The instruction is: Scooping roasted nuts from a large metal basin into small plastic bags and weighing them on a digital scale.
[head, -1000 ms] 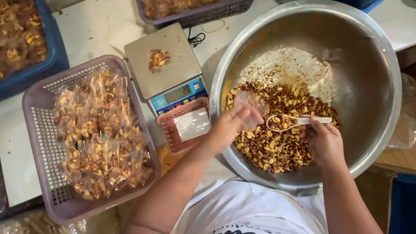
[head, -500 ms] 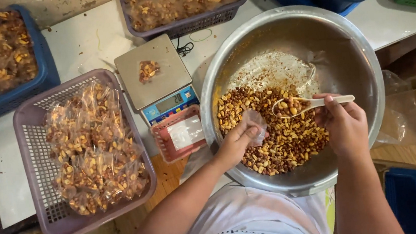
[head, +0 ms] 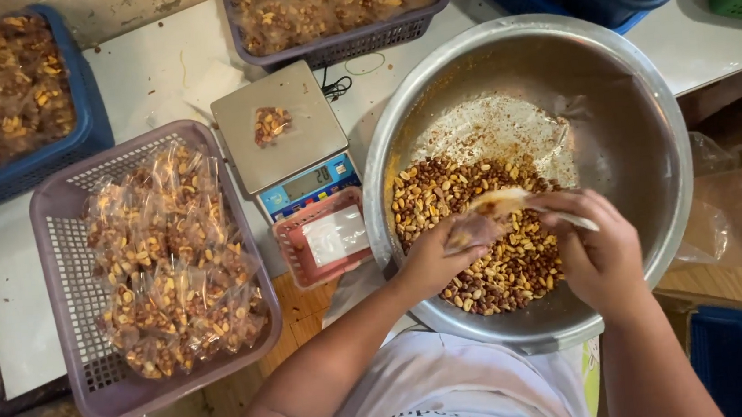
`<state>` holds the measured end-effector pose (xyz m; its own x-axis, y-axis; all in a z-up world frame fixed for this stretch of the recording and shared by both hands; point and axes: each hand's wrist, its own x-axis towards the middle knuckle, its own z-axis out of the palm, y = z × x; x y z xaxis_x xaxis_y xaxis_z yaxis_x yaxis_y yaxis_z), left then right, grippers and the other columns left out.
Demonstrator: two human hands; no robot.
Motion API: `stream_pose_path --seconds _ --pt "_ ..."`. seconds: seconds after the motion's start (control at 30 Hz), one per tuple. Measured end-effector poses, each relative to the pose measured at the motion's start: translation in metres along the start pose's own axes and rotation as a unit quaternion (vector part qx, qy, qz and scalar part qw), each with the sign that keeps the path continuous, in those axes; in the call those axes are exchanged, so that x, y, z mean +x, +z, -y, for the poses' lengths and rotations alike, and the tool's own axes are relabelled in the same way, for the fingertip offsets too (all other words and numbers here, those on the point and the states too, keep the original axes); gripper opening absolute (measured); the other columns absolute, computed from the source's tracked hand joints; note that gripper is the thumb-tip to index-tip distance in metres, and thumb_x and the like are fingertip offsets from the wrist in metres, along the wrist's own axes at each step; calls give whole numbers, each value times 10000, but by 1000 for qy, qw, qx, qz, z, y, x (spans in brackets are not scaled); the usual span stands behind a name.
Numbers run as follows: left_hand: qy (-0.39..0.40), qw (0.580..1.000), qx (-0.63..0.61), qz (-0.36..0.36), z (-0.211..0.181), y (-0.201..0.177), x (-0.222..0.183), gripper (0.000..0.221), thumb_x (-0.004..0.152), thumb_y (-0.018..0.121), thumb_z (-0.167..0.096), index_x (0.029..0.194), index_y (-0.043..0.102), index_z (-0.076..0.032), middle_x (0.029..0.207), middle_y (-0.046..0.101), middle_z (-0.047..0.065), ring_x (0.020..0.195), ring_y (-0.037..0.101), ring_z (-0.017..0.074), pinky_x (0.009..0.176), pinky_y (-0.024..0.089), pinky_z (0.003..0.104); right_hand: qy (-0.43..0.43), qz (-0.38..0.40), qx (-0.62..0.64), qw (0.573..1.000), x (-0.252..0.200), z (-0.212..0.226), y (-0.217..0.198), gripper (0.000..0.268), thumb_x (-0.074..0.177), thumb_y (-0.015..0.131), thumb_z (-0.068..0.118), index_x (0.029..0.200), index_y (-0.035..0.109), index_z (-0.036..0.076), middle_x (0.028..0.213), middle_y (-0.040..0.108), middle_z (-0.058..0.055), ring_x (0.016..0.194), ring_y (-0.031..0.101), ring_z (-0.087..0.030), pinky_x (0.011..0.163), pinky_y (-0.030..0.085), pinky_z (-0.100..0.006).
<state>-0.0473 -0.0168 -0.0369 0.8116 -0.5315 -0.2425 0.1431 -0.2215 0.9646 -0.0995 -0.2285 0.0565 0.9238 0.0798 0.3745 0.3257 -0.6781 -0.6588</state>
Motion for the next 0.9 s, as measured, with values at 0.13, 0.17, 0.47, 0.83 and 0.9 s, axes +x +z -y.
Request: stream_pose_path --seconds 0.13,0.17,0.47,0.83,0.9 --pt "19 991 -129 20 25 5 11 329 912 694 -268 1224 634 -186 1400 544 105 1275 529 279 952 581 446 61 -107 71 990 -8 -3 1 245 1061 471 -60 1198 671 -19 1026 680 -147 899 658 -190 817 540 -295" --pt "63 965 -249 56 38 6 16 172 985 629 -267 1147 644 -211 1656 347 158 1531 332 352 1014 550 534 160 -154 80 972 -9 2 1 211 1133 510 58 1225 692 5 946 674 -121 881 664 -169 809 510 -281" --pt "289 884 177 -321 13 -169 18 104 1031 560 -110 1092 632 -68 1081 724 104 991 717 230 915 622 343 266 -202 199 921 -66 -65 10 215 1205 559 200 1279 649 19 947 648 -110 803 617 -148 752 507 -245" --pt "170 835 342 -397 18 -221 56 585 995 691 -279 1470 407 -89 1492 444 156 1409 404 323 1139 332 544 303 -229 319 868 -89 -74 8 220 1213 505 165 1276 644 7 955 627 -121 836 607 -169 759 531 -245" --pt "266 817 263 -439 -19 -192 43 406 982 703 -201 1337 555 -69 1335 581 152 1266 587 315 1081 524 419 307 -237 327 862 -92 -78 7 221 1215 501 158 1282 642 1 957 628 -127 842 611 -160 768 547 -241"
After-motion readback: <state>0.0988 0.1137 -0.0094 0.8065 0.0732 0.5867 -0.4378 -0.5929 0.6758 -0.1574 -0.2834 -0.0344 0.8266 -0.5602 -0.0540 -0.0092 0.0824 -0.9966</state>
